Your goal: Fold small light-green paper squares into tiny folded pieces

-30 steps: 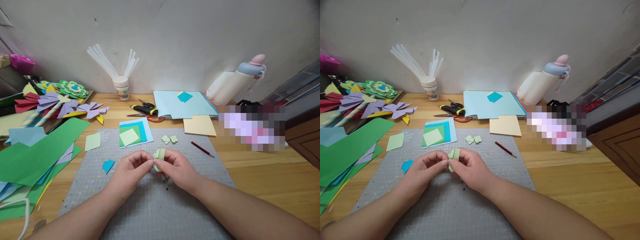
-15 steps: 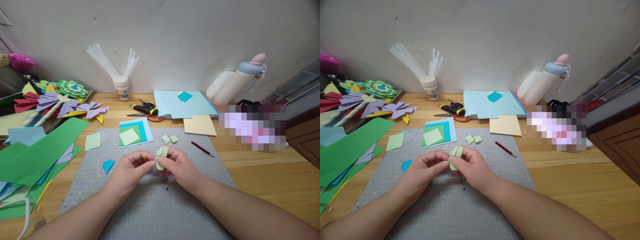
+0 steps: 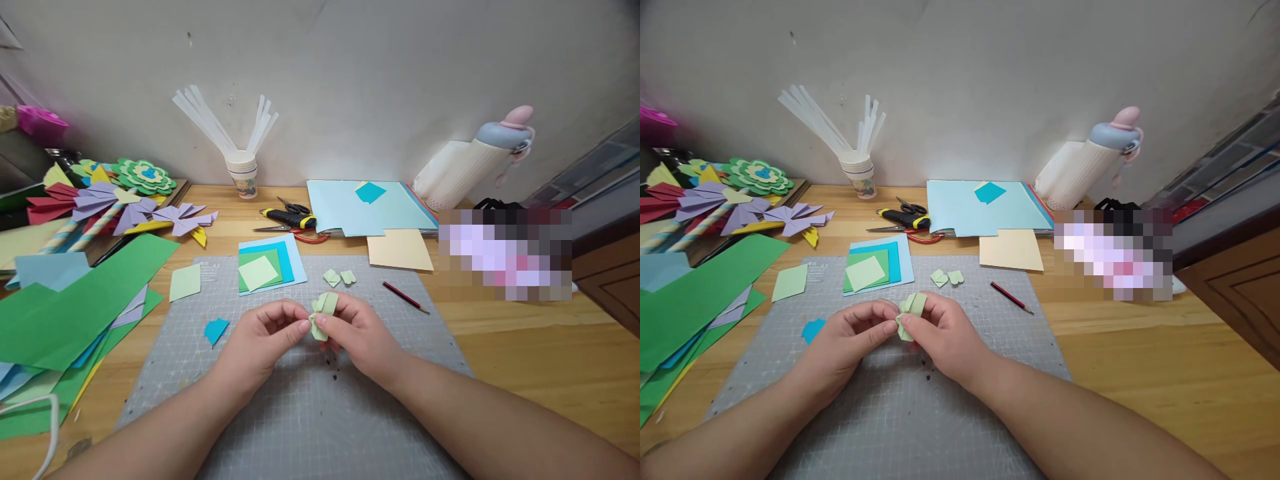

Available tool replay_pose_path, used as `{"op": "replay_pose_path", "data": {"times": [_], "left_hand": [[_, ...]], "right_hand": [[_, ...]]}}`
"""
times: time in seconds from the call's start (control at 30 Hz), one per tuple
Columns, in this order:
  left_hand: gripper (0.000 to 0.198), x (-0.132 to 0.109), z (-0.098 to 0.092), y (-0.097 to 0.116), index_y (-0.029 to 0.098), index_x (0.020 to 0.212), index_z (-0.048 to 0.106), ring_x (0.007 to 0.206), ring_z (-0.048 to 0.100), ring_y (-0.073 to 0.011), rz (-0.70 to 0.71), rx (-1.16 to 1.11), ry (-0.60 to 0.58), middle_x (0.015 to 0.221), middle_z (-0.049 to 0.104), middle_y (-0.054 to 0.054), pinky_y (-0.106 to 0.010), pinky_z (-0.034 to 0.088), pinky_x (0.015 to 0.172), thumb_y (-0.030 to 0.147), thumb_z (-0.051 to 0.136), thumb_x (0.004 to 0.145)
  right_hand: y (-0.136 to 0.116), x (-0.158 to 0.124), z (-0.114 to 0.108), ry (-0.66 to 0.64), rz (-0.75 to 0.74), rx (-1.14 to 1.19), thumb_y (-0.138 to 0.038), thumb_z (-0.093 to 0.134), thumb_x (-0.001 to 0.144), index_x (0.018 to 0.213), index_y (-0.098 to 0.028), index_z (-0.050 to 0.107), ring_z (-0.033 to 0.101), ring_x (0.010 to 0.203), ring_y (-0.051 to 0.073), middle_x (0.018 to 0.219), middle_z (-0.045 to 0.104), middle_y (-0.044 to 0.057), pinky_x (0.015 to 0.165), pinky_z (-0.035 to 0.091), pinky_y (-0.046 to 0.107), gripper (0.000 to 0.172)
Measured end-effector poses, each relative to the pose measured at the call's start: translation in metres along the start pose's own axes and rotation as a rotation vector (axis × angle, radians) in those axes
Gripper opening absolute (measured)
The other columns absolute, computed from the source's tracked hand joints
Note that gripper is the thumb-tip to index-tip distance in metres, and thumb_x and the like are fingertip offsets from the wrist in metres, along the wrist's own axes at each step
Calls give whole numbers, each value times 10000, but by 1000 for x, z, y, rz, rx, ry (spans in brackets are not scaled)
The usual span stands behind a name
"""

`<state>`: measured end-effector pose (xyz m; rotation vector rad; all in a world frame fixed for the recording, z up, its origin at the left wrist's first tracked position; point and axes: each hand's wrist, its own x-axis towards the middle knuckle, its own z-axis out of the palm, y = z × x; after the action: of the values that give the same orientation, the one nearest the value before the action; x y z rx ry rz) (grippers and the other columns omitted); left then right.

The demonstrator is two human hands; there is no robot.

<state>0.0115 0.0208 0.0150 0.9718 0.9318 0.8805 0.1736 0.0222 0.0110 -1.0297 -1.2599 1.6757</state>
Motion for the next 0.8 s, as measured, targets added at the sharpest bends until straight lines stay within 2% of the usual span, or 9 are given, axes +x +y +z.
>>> {"op": "replay_pose_path", "data": {"times": [0.5, 0.8], "left_hand": [[141, 2, 1, 0, 165, 647, 613, 664, 590, -89, 3, 18, 13, 676, 625, 37, -191, 460, 671, 238, 707, 722], [199, 0, 1, 0, 165, 611, 562, 645, 566, -102, 12, 58, 3, 647, 579, 29, -209, 452, 645, 257, 690, 733]], "right_hand": [[4, 0, 0, -37, -22, -18, -271, 556, 806, 705, -176, 518, 438, 546, 85, 620, 470, -39, 480, 347, 191, 144], [4, 0, -1, -75, -64, -104, -282, 537, 834, 664, -179, 475, 435, 552, 92, 604, 470, -36, 509, 349, 210, 208]]}}
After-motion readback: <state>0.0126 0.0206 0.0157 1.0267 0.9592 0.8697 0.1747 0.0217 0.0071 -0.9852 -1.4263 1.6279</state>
